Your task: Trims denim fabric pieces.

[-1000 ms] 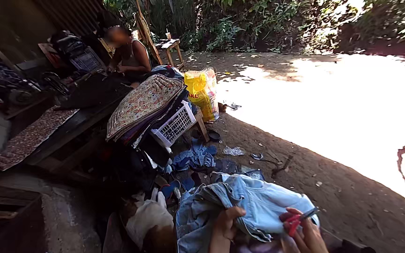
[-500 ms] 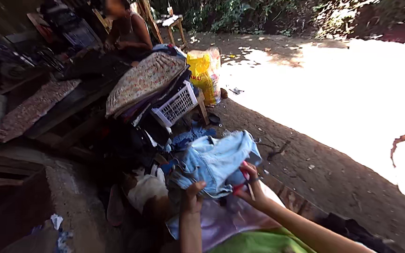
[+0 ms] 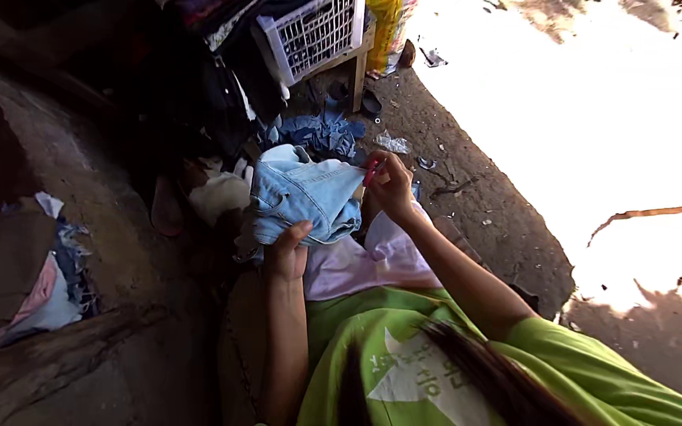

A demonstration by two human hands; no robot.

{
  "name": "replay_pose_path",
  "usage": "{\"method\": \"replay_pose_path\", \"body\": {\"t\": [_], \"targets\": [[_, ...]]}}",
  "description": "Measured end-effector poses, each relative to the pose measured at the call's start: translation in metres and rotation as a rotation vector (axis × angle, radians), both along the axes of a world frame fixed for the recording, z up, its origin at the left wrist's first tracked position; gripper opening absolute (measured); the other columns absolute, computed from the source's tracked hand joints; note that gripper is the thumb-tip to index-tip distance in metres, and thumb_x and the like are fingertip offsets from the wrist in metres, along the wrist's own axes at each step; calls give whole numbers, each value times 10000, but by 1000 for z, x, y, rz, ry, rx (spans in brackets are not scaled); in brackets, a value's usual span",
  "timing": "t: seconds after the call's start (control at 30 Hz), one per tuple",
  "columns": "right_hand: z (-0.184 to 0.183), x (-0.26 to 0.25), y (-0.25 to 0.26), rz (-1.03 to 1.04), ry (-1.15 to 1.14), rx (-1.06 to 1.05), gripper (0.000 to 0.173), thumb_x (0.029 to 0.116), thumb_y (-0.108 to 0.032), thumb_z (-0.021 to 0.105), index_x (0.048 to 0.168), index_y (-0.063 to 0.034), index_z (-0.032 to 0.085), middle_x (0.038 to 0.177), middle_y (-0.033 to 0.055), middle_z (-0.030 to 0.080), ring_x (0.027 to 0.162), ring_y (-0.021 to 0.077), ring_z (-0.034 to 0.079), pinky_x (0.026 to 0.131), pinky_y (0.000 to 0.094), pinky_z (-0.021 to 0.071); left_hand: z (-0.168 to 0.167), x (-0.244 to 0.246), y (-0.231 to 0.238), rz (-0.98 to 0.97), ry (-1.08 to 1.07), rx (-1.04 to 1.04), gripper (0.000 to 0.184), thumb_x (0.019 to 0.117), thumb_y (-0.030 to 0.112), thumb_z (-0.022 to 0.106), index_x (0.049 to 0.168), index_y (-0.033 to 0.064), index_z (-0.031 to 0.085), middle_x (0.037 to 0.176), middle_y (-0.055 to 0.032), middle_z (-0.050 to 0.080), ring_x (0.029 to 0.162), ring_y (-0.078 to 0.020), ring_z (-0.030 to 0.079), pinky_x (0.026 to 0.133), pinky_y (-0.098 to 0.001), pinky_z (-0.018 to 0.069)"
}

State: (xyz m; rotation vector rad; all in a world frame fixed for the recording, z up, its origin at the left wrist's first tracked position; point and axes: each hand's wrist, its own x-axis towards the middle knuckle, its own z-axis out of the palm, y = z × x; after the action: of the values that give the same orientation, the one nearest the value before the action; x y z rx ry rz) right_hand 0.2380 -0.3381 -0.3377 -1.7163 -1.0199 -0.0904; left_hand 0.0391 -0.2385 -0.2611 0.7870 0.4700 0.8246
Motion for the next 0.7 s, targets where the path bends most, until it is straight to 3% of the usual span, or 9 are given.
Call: {"method": "replay_pose_path", "body": {"t": [0.1, 0.17, 0.2, 0.27, 0.33, 0.4, 0.53, 0.6, 0.7], "targets": [[-12, -8, -22, 85, 203, -266, 378, 900, -43, 698, 1245, 74, 597, 1060, 224, 702, 892, 307, 711, 764, 466, 589, -26, -9, -13, 68, 100, -87, 447, 658, 113, 876, 1054, 177, 679, 963, 51, 747, 907, -65, 713, 816, -303, 614], [-6, -17, -42, 170, 322, -397, 366, 956, -55, 667, 1298, 17, 557, 1017, 193, 715, 818, 291, 709, 720, 479, 583, -40, -15, -21, 93, 130, -143, 444, 666, 94, 864, 1065, 165, 684, 973, 42, 747, 916, -71, 713, 819, -310, 614], [-2, -23, -54, 214, 403, -436, 349, 999, -94, 622, 1331, -22, 541, 969, 155, 720, 758, 238, 696, 676, 429, 580, -45, -18, -25, 97, 143, -166, 437, 676, 88, 853, 1070, 165, 681, 980, 39, 745, 921, -74, 712, 823, -314, 614], [7, -33, -73, 331, 616, -411, 309, 1058, -175, 495, 1348, -79, 537, 848, 35, 695, 610, 68, 615, 538, 233, 523, -49, -22, -32, 91, 157, -207, 420, 690, 63, 832, 1071, 157, 683, 985, 24, 744, 924, -87, 714, 824, -323, 615], [21, -46, -82, 470, 841, -357, 305, 1066, -196, 430, 1328, -84, 538, 778, -32, 681, 540, -1, 562, 471, 164, 469, -47, -22, -37, 66, 178, -221, 398, 709, 53, 814, 1071, 153, 682, 987, 23, 745, 921, -90, 718, 823, -321, 617], [29, -61, -92, 623, 984, -336, 327, 1061, -287, 442, 1312, -97, 530, 762, -76, 672, 552, -33, 549, 492, 139, 452, -41, -22, -41, 60, 231, -207, 380, 741, 43, 773, 1086, 157, 664, 990, 35, 740, 925, -80, 714, 836, -309, 612], [27, -85, -114, 870, 1203, -297, 415, 1009, -474, 564, 1228, -122, 574, 770, -149, 638, 665, -42, 615, 642, 157, 537, -23, -29, -40, 35, 452, -157, 395, 853, 130, 708, 1223, 147, 573, 1070, 49, 696, 1006, -74, 678, 906, -311, 583], [21, -92, -124, 947, 1285, -279, 480, 1000, -552, 542, 1199, -122, 617, 788, -147, 652, 677, -47, 601, 635, 145, 502, -16, -37, -41, 4, 578, -86, 443, 869, 175, 721, 1276, 127, 553, 1098, 54, 677, 1023, -61, 661, 916, -301, 571], [17, -98, -130, 994, 1335, -303, 458, 1015, -534, 512, 1180, -120, 615, 767, -151, 628, 652, -54, 576, 598, 128, 466, -8, -42, -48, -41, 686, 24, 399, 863, 139, 739, 1230, 116, 584, 1042, 78, 697, 971, -22, 673, 869, -265, 583]]}}
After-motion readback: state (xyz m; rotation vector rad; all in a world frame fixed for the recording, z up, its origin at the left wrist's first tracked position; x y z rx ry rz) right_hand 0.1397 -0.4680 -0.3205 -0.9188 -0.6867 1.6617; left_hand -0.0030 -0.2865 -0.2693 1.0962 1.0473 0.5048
